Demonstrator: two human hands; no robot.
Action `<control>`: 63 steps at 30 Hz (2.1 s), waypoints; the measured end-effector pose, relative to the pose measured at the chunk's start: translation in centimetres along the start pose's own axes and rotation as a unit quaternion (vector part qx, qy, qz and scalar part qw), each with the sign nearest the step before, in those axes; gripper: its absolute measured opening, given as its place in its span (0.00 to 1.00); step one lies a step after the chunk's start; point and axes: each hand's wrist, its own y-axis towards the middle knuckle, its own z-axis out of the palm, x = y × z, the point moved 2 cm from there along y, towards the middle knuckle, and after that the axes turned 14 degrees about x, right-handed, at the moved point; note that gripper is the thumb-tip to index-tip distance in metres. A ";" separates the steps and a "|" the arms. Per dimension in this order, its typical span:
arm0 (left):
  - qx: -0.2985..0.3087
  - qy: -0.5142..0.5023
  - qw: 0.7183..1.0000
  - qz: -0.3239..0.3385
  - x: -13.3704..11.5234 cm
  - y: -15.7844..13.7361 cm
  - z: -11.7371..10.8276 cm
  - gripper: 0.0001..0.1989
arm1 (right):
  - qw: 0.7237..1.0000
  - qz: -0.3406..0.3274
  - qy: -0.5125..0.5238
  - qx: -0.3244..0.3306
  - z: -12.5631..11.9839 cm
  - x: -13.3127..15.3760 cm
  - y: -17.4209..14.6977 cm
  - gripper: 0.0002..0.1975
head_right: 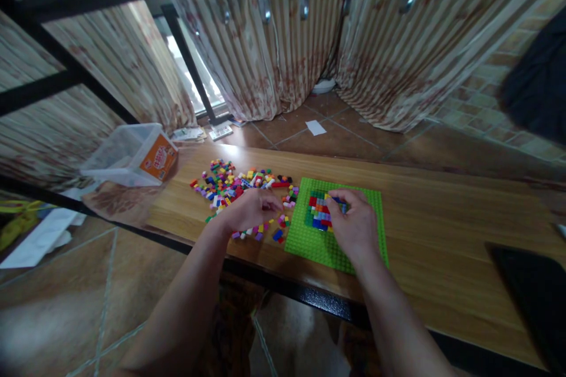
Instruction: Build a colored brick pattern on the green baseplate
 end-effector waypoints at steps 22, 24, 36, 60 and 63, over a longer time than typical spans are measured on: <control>0.011 0.130 0.989 -0.063 -1.9 0.5 0.6 0.10 | 1.000 -0.008 -0.001 0.012 0.2 0.5 0.0 0.11; 0.004 0.136 0.988 -0.066 -2.0 0.4 0.5 0.09 | 1.000 -0.006 0.004 0.014 0.3 0.5 0.0 0.11; 0.033 0.158 0.985 -0.057 -1.8 0.8 1.3 0.06 | 1.000 0.000 0.006 0.028 0.3 0.1 0.2 0.11; -0.080 -0.005 0.997 -0.011 -2.8 4.0 3.4 0.07 | 0.998 0.021 0.047 0.023 -0.4 0.1 0.2 0.11; -0.074 0.018 0.997 -0.014 -3.0 3.9 3.3 0.07 | 0.998 0.020 0.049 0.022 -0.4 0.2 0.1 0.12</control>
